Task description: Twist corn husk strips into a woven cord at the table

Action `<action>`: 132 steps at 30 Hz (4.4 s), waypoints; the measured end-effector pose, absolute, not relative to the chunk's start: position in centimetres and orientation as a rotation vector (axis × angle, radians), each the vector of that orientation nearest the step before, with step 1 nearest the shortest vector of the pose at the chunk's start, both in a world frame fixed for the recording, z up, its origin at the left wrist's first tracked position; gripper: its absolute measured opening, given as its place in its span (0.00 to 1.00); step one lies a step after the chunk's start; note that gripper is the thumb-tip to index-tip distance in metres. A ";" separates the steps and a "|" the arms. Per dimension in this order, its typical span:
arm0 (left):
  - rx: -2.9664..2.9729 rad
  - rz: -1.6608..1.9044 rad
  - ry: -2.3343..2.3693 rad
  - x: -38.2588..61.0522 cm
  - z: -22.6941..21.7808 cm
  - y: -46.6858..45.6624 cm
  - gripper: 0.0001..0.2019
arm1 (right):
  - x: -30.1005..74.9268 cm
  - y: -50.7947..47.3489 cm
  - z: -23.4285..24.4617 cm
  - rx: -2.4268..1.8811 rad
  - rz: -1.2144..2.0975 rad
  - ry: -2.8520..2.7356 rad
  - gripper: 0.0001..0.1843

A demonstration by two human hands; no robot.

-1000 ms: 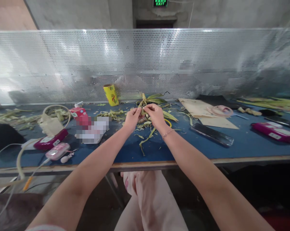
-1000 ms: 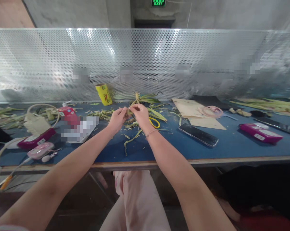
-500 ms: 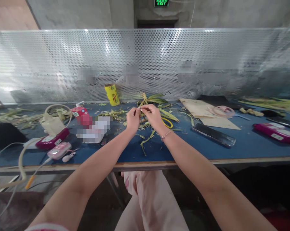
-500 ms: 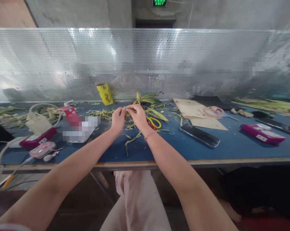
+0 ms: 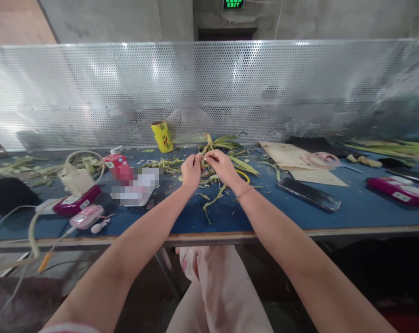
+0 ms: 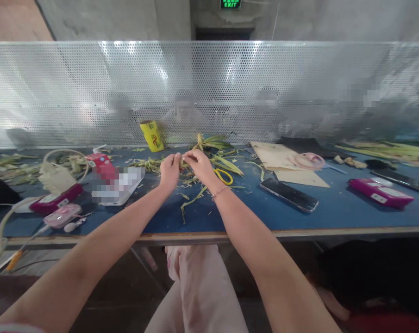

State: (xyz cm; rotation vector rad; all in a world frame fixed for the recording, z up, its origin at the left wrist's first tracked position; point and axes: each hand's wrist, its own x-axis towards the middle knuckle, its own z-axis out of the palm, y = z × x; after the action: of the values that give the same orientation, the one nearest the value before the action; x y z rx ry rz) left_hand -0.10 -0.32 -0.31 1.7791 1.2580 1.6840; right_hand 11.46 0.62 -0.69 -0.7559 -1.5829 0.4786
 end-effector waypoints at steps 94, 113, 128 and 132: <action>1.907 1.632 1.230 -0.1 -0.5 -0.6 0.17 | 10.4 -1.0 -0.7 -0.988 0.329 -1.561 0.15; 1.827 1.648 1.147 0.2 -0.2 -1.3 0.14 | 10.6 -0.9 -0.1 -0.851 0.421 -1.400 0.12; 1.523 1.536 0.975 1.0 0.0 -1.0 0.11 | 11.1 0.7 -0.9 -0.814 0.363 -1.270 0.14; 1.464 1.579 0.904 1.0 -0.4 -0.4 0.11 | 11.3 0.5 -0.6 -0.780 0.460 -1.348 0.15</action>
State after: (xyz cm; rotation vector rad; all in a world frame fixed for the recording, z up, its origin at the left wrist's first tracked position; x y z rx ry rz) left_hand 1.02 -0.39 -0.38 1.4638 0.9044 1.5792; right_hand 11.27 0.50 -0.63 -0.7797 -1.3479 0.4601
